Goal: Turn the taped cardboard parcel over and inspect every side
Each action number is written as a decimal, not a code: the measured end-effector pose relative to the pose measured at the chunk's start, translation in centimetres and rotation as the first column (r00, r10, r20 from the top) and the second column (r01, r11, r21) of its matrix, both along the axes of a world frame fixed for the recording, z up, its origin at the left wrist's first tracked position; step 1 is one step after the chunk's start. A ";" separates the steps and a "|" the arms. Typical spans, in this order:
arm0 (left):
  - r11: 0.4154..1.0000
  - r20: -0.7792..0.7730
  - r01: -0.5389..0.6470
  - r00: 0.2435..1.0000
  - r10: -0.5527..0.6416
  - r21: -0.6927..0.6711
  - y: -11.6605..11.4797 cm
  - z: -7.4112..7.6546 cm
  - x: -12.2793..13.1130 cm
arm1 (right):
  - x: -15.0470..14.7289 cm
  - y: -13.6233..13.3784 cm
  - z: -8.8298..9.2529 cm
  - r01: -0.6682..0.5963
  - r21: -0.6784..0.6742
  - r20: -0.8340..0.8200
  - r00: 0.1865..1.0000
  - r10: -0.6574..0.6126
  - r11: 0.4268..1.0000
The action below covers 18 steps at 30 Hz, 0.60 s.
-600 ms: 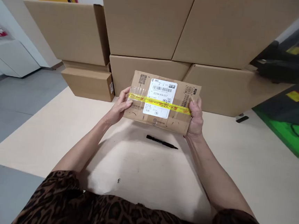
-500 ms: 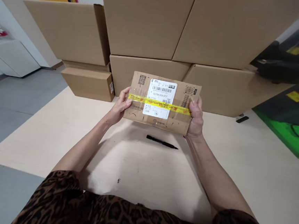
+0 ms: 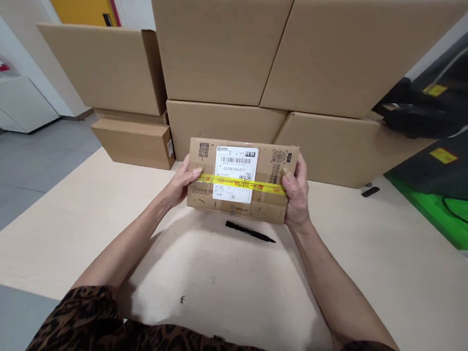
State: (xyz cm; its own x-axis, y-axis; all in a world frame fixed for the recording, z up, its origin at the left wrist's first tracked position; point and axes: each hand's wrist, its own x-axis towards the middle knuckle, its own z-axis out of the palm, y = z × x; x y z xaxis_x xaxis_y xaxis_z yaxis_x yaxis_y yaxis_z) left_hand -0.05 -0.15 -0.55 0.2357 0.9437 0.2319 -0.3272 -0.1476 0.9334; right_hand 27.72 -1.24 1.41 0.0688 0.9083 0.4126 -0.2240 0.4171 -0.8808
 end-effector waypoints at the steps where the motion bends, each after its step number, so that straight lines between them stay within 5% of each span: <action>1: 1.000 0.004 -0.006 1.000 0.006 -0.001 0.0 -0.2 -0.1 | 0.0 -0.1 0.1 -0.009 0.003 0.005 1.000 0.009 1.000; 11: 0.994 0.053 -0.108 0.993 0.109 -0.016 -0.2 0.0 0.3 | 0.8 1.1 -1.4 -0.065 0.134 0.096 0.994 0.052 0.989; 18: 0.975 0.073 -0.212 0.975 0.207 0.062 -0.3 0.6 0.5 | 1.2 2.5 -2.3 -0.147 0.080 0.124 0.983 0.137 0.986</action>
